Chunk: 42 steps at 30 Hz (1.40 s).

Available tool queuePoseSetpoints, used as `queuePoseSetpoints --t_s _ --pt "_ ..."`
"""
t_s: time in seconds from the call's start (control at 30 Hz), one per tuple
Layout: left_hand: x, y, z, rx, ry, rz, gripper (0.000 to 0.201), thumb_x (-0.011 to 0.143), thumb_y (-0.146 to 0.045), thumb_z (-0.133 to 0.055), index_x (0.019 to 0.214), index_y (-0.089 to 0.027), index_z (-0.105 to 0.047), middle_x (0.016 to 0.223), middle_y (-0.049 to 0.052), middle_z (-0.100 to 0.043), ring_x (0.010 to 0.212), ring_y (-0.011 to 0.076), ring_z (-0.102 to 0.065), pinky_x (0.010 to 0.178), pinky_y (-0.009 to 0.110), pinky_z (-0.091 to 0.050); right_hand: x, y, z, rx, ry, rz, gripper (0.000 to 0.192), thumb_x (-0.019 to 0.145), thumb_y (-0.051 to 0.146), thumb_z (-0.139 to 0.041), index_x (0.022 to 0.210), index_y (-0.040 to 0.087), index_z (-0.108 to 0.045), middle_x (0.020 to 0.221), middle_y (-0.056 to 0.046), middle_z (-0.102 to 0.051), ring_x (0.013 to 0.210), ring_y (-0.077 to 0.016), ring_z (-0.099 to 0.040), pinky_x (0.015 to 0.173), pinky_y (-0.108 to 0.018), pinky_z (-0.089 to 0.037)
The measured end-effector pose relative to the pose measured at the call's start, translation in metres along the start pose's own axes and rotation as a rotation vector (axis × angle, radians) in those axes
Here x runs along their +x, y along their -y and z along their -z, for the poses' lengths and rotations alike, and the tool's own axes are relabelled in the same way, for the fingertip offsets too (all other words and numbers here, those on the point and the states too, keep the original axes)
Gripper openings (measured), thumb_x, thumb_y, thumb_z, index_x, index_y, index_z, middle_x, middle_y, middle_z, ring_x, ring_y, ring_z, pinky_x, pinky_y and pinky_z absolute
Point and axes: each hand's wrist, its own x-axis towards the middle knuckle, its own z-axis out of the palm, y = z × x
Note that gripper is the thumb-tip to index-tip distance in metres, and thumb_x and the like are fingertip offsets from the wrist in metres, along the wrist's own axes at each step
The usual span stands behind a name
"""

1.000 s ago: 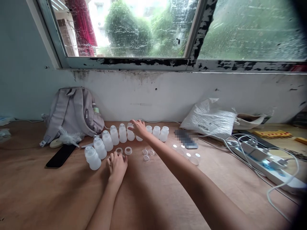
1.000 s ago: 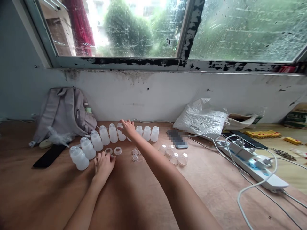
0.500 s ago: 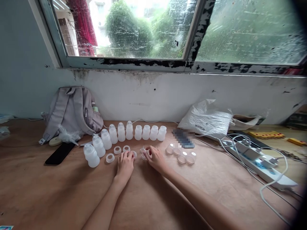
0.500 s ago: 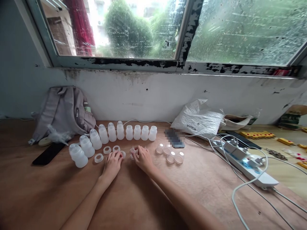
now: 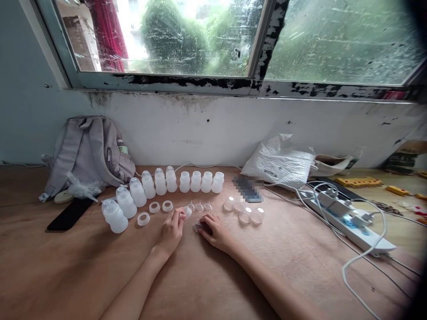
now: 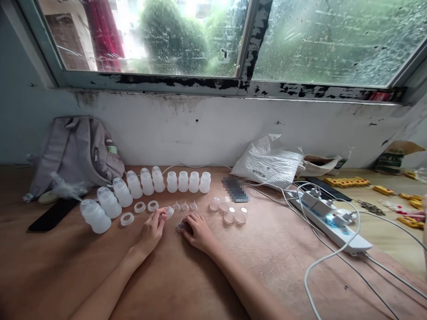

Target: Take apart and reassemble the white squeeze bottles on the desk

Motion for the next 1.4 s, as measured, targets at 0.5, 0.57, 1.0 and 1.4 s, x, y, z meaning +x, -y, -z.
queuePoseSetpoints --t_s 0.5,0.57,1.0,1.4 --pt "-0.005 -0.010 -0.010 0.057 0.195 -0.142 0.030 0.082 -0.035 -0.045 0.108 -0.021 -0.047 0.100 0.006 -0.058 0.093 0.0191 -0.052 0.082 0.034 -0.041 -0.005 -0.013 -0.009 0.117 -0.113 -0.079 0.020 0.077 0.012 -0.044 0.092 0.020 -0.055 0.087 -0.006 -0.057 0.084 -0.0196 -0.051 0.077 -0.035 -0.040" --pt "-0.004 -0.010 -0.010 0.073 0.230 -0.145 0.030 0.081 -0.034 -0.047 0.108 -0.022 -0.048 0.101 0.005 -0.058 0.093 0.0188 -0.051 0.082 0.033 -0.040 -0.005 -0.014 -0.011 0.097 -0.123 -0.074 0.019 0.077 0.012 -0.043 0.090 0.020 -0.054 0.086 -0.006 -0.057 0.083 -0.0199 -0.051 0.076 -0.035 -0.040" --pt "-0.005 -0.012 -0.012 0.138 0.213 -0.140 0.025 0.078 -0.032 -0.050 0.102 -0.022 -0.051 0.096 0.002 -0.059 0.088 0.0190 -0.051 0.080 0.034 -0.039 -0.005 -0.012 -0.012 0.044 -0.152 -0.035 0.016 0.077 0.010 -0.043 0.086 0.019 -0.054 0.084 -0.005 -0.057 0.081 -0.0180 -0.052 0.074 -0.032 -0.042" --pt "-0.003 -0.012 -0.015 0.117 0.172 -0.159 0.021 0.080 -0.031 -0.048 0.098 -0.022 -0.055 0.096 0.004 -0.059 0.088 0.0190 -0.051 0.080 0.034 -0.038 -0.004 -0.012 -0.011 0.020 -0.127 -0.042 0.018 0.077 0.010 -0.043 0.088 0.019 -0.053 0.084 -0.006 -0.058 0.081 -0.0184 -0.052 0.073 -0.033 -0.042"
